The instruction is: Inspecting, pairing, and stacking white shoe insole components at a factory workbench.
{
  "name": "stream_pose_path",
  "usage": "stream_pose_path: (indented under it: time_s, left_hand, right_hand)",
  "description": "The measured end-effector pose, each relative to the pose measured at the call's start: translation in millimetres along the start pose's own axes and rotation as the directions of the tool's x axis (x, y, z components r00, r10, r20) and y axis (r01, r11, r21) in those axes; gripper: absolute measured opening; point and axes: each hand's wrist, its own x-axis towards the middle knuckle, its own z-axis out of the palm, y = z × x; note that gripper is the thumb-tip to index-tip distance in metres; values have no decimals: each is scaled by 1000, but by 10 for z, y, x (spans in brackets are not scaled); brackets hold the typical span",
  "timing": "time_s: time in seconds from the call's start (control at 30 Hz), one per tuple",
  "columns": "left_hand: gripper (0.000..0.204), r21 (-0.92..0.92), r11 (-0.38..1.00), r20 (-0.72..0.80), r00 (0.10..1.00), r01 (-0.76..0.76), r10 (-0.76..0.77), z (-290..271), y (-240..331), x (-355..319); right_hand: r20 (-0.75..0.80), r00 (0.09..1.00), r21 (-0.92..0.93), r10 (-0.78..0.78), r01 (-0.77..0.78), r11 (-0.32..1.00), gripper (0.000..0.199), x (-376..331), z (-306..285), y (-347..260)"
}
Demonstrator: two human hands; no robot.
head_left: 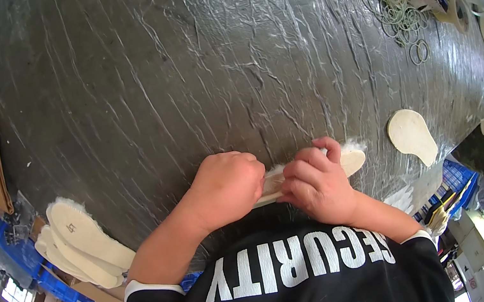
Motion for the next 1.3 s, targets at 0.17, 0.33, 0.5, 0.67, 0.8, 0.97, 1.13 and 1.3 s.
stream_pose_path:
  time_s: [0.17, 0.33, 0.5, 0.67, 0.8, 0.97, 1.13, 1.3]
  left_hand:
    - [6, 20, 999, -6, 999, -45, 45, 97, 30, -40]
    - [6, -152, 982, -105, 989, -115, 99, 97, 8, -91]
    - [6, -207, 971, -94, 990, -120, 102, 92, -10, -103]
    - [9, -201, 972, -58, 992, -119, 109, 71, -19, -95]
    - [6, -217, 962, -66, 986, -164, 153, 91, -41, -109]
    - [7, -282, 949, -64, 990, -140, 127, 79, -4, -143]
    - [21, -290, 957, -24, 1000, -21, 14, 27, 58, -170]
    - [30, -307, 950, -41, 997, 54, -70, 117, 66, -187]
  right_hand:
    - [-14, 999, 18, -45, 46, 999, 25, -85, -8, 22]
    - [-20, 1000, 10, -2, 3, 1000, 27, -25, 22, 52]
    - [12, 1000, 11, -12, 12, 1000, 26, 27, 16, 65]
    - [66, 997, 43, -31, 28, 999, 25, 60, 18, 98]
    - [79, 996, 46, -38, 34, 998, 25, 84, 19, 101]
    - [78, 997, 36, -22, 19, 999, 28, 88, 13, 131]
    - [81, 996, 18, 28, -29, 999, 32, 133, -11, 110]
    - [107, 991, -53, 82, -76, 996, 37, 171, -120, 199]
